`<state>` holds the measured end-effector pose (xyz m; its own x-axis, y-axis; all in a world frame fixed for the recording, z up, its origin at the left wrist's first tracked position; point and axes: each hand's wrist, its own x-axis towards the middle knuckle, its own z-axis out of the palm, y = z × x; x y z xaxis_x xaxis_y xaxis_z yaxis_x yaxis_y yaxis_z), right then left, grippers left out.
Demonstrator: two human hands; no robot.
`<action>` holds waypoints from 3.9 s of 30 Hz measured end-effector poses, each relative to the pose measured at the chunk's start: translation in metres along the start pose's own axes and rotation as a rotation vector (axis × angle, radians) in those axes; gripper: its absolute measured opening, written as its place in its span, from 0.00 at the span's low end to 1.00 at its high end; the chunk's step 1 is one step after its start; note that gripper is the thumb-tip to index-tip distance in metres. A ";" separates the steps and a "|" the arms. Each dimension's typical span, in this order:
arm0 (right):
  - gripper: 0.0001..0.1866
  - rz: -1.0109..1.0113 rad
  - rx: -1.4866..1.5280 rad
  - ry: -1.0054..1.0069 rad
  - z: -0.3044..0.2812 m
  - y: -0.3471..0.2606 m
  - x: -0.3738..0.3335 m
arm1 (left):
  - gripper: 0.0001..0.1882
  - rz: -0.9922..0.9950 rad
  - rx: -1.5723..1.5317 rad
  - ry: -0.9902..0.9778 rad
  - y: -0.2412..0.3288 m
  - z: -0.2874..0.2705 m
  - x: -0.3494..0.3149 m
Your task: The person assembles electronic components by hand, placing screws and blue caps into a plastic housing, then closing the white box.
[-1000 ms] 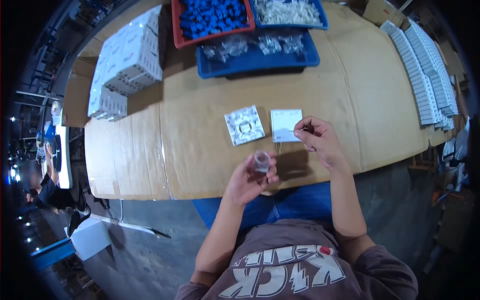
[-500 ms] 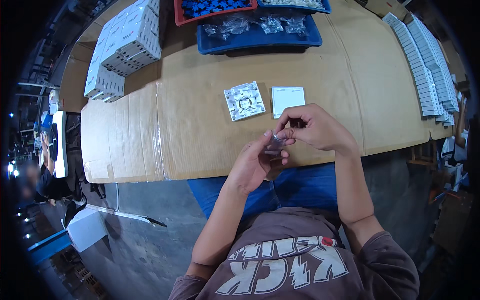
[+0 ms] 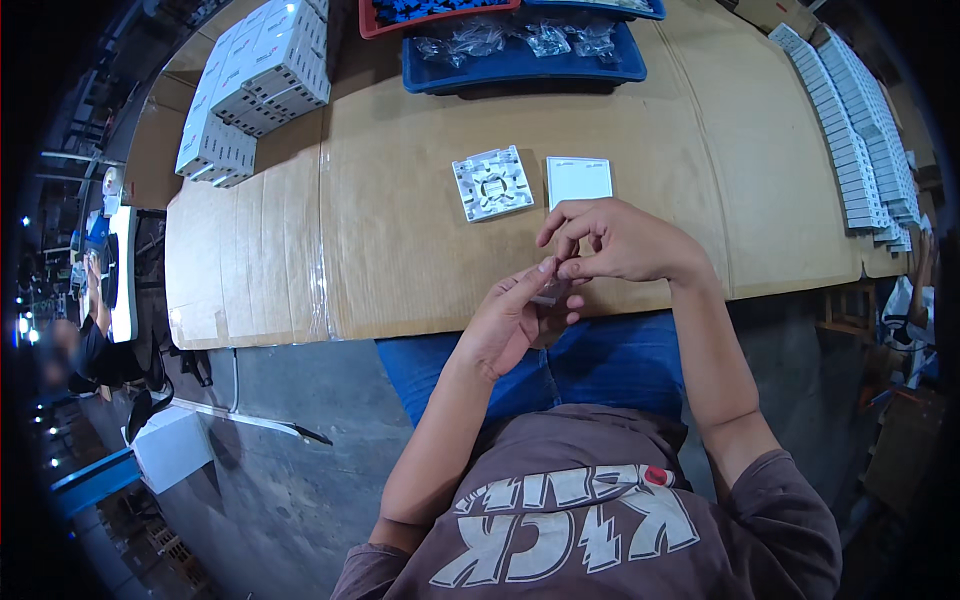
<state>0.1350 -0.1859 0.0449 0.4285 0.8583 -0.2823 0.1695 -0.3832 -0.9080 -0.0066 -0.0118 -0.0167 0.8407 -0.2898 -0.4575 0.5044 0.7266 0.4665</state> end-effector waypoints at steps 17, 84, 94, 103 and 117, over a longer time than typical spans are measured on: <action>0.11 0.116 0.184 -0.122 0.006 0.001 -0.007 | 0.24 -0.012 0.012 -0.002 -0.002 -0.006 0.007; 0.15 -0.145 0.094 -0.049 -0.017 0.001 0.005 | 0.25 0.026 -0.260 -0.102 -0.003 -0.027 0.016; 0.11 -0.207 -0.037 0.811 -0.198 0.020 0.114 | 0.30 -0.040 -0.377 -0.528 -0.011 -0.076 0.019; 0.11 -0.074 -0.832 1.144 -0.301 0.034 0.210 | 0.35 -0.149 -0.281 -0.596 -0.009 -0.070 0.028; 0.17 -0.110 -0.849 1.156 -0.309 0.042 0.207 | 0.38 -0.210 -0.170 -0.472 0.004 -0.053 0.025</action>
<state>0.5050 -0.1292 0.0442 0.7756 0.3009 0.5548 0.5399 -0.7716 -0.3363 0.0064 0.0165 -0.0662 0.7424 -0.6592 -0.1195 0.6646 0.7024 0.2548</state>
